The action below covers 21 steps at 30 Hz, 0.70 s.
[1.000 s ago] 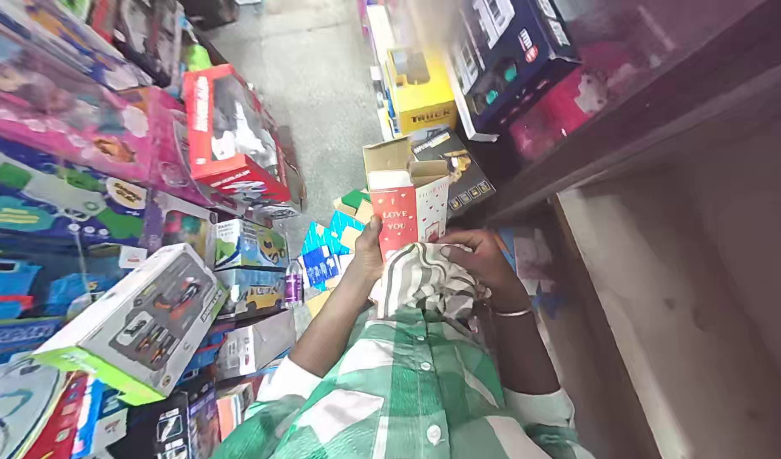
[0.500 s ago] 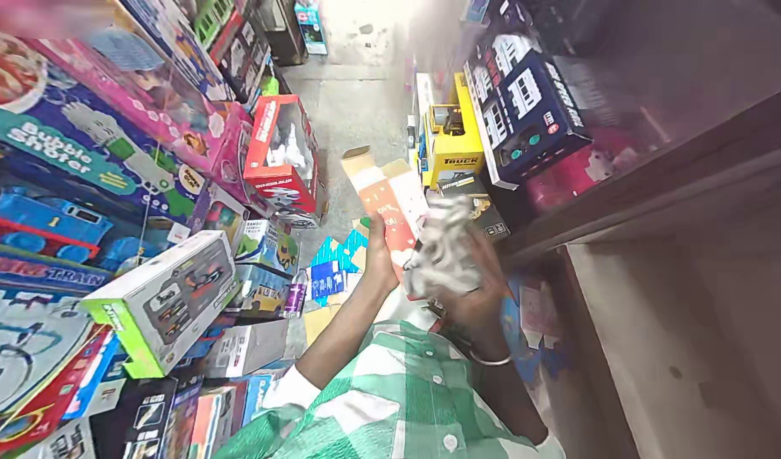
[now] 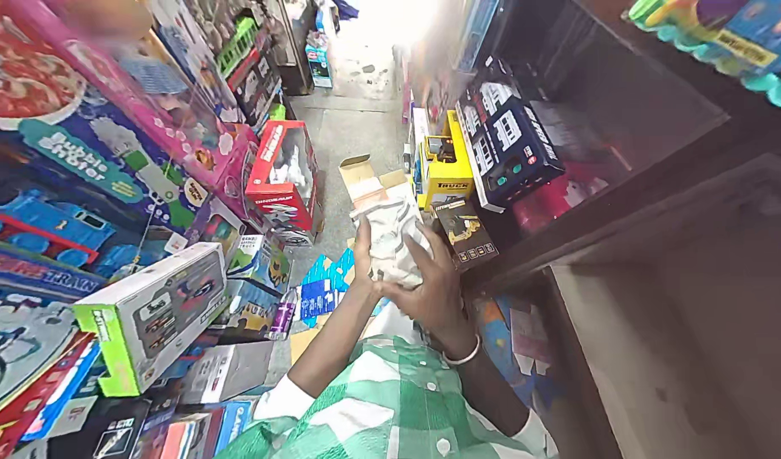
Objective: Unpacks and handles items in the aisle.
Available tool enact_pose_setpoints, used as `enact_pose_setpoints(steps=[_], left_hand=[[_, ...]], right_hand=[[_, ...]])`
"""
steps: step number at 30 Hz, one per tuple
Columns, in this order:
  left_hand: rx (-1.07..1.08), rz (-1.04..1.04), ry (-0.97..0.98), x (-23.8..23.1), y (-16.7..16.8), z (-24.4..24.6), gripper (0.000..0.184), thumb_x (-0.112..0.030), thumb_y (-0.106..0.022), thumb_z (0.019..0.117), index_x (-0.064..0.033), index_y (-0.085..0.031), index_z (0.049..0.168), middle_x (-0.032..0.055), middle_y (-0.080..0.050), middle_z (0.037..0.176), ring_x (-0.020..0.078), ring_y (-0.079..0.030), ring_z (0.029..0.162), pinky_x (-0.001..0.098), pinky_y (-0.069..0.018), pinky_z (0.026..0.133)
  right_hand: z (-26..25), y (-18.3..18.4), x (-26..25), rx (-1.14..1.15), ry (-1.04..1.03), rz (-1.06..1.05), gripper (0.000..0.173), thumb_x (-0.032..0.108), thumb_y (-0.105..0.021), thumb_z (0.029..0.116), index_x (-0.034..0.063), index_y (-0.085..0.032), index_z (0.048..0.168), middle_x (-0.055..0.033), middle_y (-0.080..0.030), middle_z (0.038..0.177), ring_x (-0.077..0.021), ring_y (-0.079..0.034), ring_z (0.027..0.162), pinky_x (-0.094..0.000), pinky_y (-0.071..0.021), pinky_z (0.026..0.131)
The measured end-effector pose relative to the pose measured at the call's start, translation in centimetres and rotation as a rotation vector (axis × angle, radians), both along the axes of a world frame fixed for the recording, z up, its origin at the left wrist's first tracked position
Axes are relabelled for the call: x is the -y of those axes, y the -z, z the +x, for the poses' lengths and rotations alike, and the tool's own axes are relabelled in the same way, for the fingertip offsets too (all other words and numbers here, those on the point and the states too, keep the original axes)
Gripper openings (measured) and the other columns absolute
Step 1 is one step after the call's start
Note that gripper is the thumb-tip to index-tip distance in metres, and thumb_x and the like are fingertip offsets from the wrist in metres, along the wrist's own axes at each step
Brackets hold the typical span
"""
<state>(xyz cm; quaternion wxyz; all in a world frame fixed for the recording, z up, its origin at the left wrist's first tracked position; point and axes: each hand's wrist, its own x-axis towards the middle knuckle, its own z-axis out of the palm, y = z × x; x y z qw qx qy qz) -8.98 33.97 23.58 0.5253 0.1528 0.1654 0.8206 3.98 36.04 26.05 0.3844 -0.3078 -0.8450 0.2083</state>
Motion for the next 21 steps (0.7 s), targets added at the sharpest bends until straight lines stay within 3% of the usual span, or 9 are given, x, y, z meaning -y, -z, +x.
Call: enact_pose_setpoints(steps=[2,4,6,8,10,13,15,17,21], left_hand=[[-0.08,0.105,0.007,0.1,-0.2,-0.6,0.063,-0.073,-0.04,0.0959,-0.0239,-0.066,0.126,0.0001,-0.073,0.114,0.0102,-0.069,0.107,0.0335,-0.0586,0.091],[-0.215,0.063,0.047,0.6,-1.4,0.3,0.076,-0.085,-0.051,0.0792,-0.0248,-0.068,0.123,-0.0023,-0.075,0.11,0.0092,-0.07,0.104,0.0327,-0.0592,0.09],[-0.397,-0.096,0.111,1.3,-2.3,1.9,0.089,-0.094,-0.05,0.0641,-0.0259,-0.067,0.118,-0.0068,-0.075,0.102,0.0057,-0.072,0.097,0.0296,-0.061,0.085],[-0.424,-0.158,0.12,1.3,-2.8,3.2,0.091,-0.095,-0.05,0.0619,-0.0251,-0.067,0.118,-0.0076,-0.076,0.099,0.0042,-0.072,0.095,0.0283,-0.0613,0.084],[-0.345,-0.203,-0.056,1.0,-3.9,3.5,0.091,-0.093,-0.04,0.0735,-0.0198,-0.061,0.124,-0.0063,-0.073,0.103,0.004,-0.07,0.099,0.0278,-0.0598,0.086],[-0.234,-0.142,-0.345,0.2,-5.7,0.0,0.074,-0.069,-0.017,0.1013,-0.0115,-0.045,0.137,0.0003,-0.07,0.11,0.008,-0.069,0.101,0.0307,-0.0603,0.086],[-0.27,-0.136,-0.452,0.6,-6.2,-1.7,0.063,-0.056,-0.009,0.1069,-0.01,-0.042,0.134,-0.0001,-0.072,0.108,0.0076,-0.072,0.098,0.0291,-0.0629,0.082],[-0.337,-0.207,-0.378,1.2,-5.5,-0.4,0.062,-0.063,-0.025,0.1043,-0.0102,-0.045,0.13,-0.0052,-0.073,0.102,0.0037,-0.072,0.094,0.0249,-0.0622,0.081],[-0.372,-0.262,-0.036,1.9,-3.1,3.4,0.088,-0.078,-0.067,0.0771,-0.0077,-0.047,0.126,-0.0044,-0.073,0.095,0.0048,-0.072,0.086,0.026,-0.0617,0.078]], right_hand=[[0.1,0.7,1.7,0.058,0.042,0.157,0.076,0.062,-0.082,0.0696,0.0112,-0.073,0.126,-0.0201,-0.06,0.141,-0.0351,-0.065,0.119,-0.0436,-0.0613,0.079],[-0.1,0.2,0.9,-0.045,0.085,0.154,0.063,0.043,-0.085,0.0685,0.0074,-0.075,0.119,-0.0214,-0.062,0.137,-0.0364,-0.065,0.116,-0.0458,-0.0607,0.08],[-0.7,-1.8,-1.3,-0.167,0.131,0.052,0.061,0.036,-0.083,0.0779,0.0055,-0.07,0.129,-0.0209,-0.056,0.145,-0.0358,-0.062,0.121,-0.0507,-0.0569,0.09],[-1.5,-3.7,-3.2,-0.19,0.151,0.026,0.06,0.04,-0.08,0.0851,0.0133,-0.066,0.137,-0.0165,-0.051,0.151,-0.0332,-0.059,0.125,-0.0504,-0.0554,0.092],[-2.3,-3.9,-3.1,-0.162,0.078,0.059,0.053,0.036,-0.08,0.0808,0.0164,-0.072,0.129,-0.0174,-0.057,0.145,-0.0355,-0.061,0.12,-0.0517,-0.0568,0.087],[-1.7,-1.5,-0.4,-0.094,-0.081,0.07,0.043,0.037,-0.079,0.0761,0.0179,-0.079,0.115,-0.0164,-0.066,0.133,-0.034,-0.066,0.116,-0.0477,-0.06,0.086],[-0.5,1.2,1.1,-0.055,-0.141,0.061,0.042,0.038,-0.08,0.0741,0.0202,-0.079,0.113,-0.0139,-0.066,0.134,-0.0301,-0.066,0.118,-0.0435,-0.0604,0.087],[-0.5,1.4,0.4,-0.061,-0.081,0.005,0.041,0.033,-0.08,0.0748,0.0169,-0.079,0.113,-0.0147,-0.067,0.132,-0.0287,-0.069,0.113,-0.0449,-0.0616,0.083],[-2.6,-3.4,-5.3,-0.236,0.162,-0.064,0.05,0.046,-0.067,0.0881,0.007,-0.076,0.119,-0.017,-0.067,0.13,-0.0301,-0.068,0.111,-0.0504,-0.0566,0.09]])
